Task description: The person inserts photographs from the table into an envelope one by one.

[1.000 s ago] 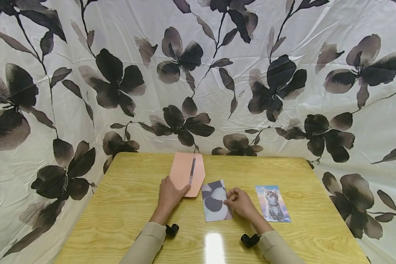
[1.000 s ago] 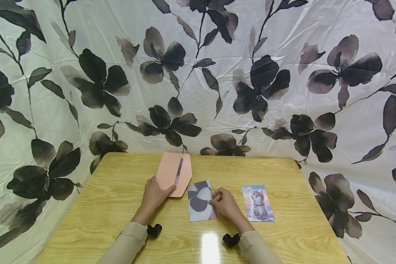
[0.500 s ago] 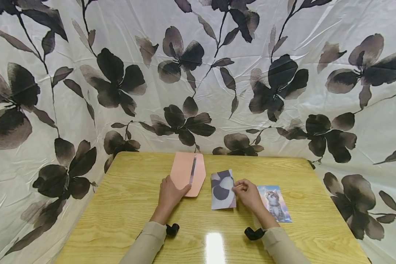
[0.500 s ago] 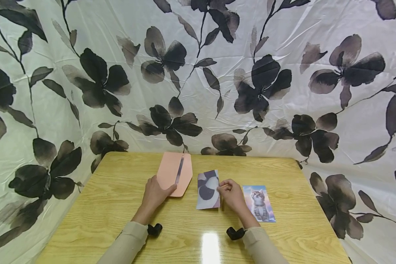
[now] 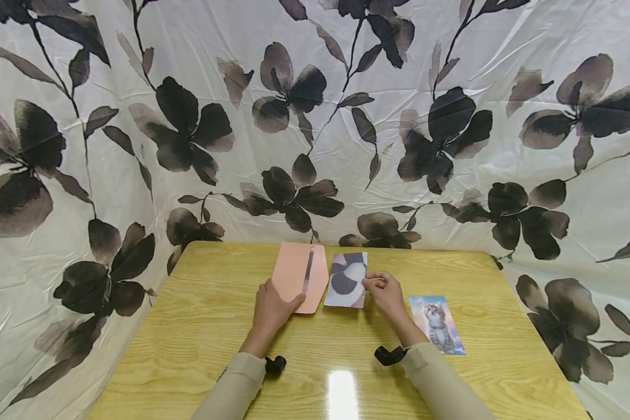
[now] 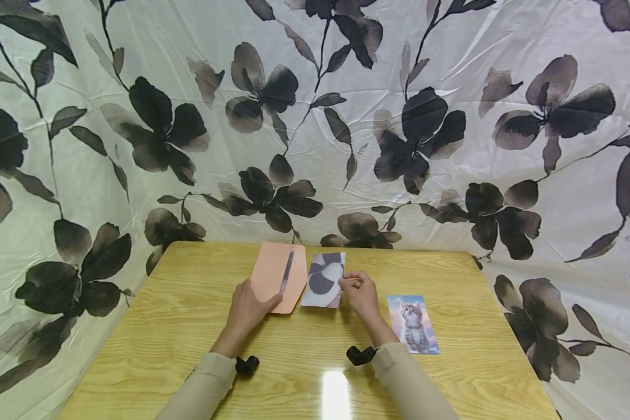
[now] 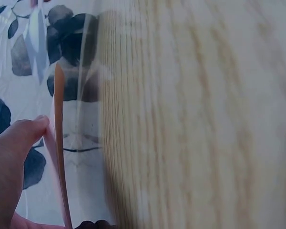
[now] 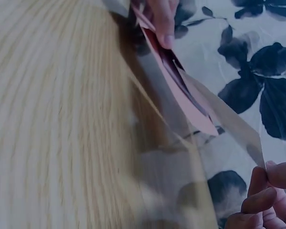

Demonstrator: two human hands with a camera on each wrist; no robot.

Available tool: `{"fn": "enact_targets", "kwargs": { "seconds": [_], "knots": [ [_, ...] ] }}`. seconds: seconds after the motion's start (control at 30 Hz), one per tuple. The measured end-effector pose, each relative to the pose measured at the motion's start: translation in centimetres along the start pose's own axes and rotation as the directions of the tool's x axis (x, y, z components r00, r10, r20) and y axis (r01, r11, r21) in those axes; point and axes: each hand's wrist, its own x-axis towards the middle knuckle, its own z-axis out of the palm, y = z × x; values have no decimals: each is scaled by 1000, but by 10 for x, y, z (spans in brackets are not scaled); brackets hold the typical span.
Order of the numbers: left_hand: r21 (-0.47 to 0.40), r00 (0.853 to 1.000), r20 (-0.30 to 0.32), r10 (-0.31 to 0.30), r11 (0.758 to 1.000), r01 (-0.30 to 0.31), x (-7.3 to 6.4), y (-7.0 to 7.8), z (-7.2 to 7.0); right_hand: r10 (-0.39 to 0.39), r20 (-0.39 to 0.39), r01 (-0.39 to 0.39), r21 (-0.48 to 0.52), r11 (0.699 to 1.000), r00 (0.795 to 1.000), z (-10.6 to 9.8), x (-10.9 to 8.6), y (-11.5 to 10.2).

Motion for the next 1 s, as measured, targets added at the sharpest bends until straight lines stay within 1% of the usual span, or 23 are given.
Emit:
{"fn": "enact_targets", "kwargs": {
  "seconds": [0.17,0.43,0.7,0.83,1.0],
  "knots": [
    [9,1000,-7,3,1000,-3,1,1,-1,32,12,-33,62,998,999,15,6,-4],
    [20,1000,-7,14,1000,-14,2,2,-1,31,24,-33,102,994,999,34,16,-8],
    [23,1000,0,14,1000,-14,-2,2,-2,42,0,-42,90,995,999,50,25,-8],
    [27,1000,-10,18,999,-17,-1,0,-2,47,2,-47,80,996,999,55,28,-10],
    [28,1000,-2,12,1000,-12,0,1,-2,62,-7,-61,80,995,998,59,31,-10]
  ]
}}
